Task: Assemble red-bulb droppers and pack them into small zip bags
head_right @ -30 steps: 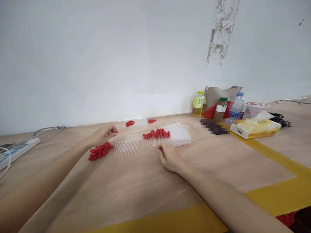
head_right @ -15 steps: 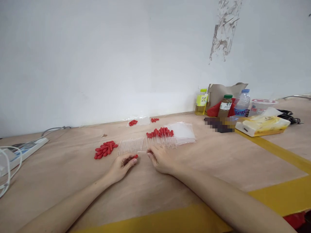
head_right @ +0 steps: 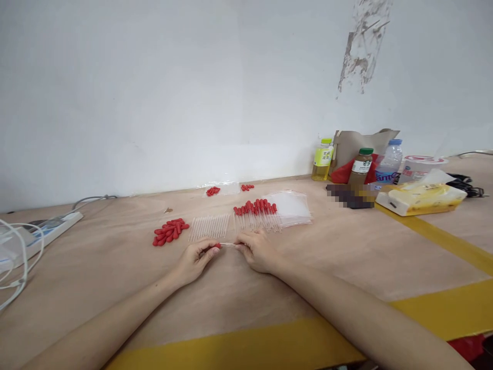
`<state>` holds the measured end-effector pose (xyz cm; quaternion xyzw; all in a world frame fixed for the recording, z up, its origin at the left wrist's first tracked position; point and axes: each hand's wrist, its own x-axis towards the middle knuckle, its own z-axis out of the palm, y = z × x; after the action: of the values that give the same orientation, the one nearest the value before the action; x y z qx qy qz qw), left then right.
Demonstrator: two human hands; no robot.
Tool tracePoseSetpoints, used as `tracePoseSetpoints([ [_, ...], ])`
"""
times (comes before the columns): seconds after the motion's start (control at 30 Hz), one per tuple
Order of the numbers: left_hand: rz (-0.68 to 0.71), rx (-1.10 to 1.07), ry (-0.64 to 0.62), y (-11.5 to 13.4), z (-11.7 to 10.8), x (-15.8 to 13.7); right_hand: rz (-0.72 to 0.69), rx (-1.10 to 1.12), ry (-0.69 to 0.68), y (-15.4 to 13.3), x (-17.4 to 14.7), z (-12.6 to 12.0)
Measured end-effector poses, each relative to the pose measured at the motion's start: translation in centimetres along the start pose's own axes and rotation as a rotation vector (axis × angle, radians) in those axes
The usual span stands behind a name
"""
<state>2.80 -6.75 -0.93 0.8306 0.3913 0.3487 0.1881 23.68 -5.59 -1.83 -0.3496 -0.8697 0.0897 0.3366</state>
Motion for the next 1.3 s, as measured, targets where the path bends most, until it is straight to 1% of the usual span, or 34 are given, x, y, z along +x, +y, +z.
tracePoseSetpoints([
  [0.07,0.016,0.013,-0.009,0.2,-0.1,-0.1,0.002,0.007,-0.019,0.3,0.0,0.0],
  [0.17,0.047,0.034,-0.056,0.5,-0.3,-0.2,-0.011,-0.001,-0.04,0.7,0.1,-0.1],
  [0.3,0.077,0.083,-0.099,0.7,-0.3,-0.3,-0.045,-0.058,-0.027,1.0,0.1,-0.1],
  [0.47,0.088,0.165,-0.095,0.5,-0.1,-0.4,-0.082,-0.186,0.024,0.4,0.0,-0.3],
  [0.57,0.101,0.177,-0.097,0.4,-0.1,-0.4,-0.098,-0.206,0.03,-0.1,-0.2,-0.2],
  [0.8,0.125,0.191,-0.095,0.8,-0.2,-0.5,-0.008,-0.173,-0.073,-0.9,-0.2,0.4],
  [1.03,0.159,0.191,-0.116,0.8,-0.1,-0.6,0.062,-0.09,-0.141,-1.3,0.1,0.7],
  [1.2,0.19,0.166,-0.101,0.5,0.0,-0.6,0.039,-0.1,-0.169,-1.2,0.2,0.6],
  [1.3,0.185,0.146,-0.054,0.2,0.1,-0.5,-0.038,-0.217,-0.118,-1.2,0.3,-0.1],
])
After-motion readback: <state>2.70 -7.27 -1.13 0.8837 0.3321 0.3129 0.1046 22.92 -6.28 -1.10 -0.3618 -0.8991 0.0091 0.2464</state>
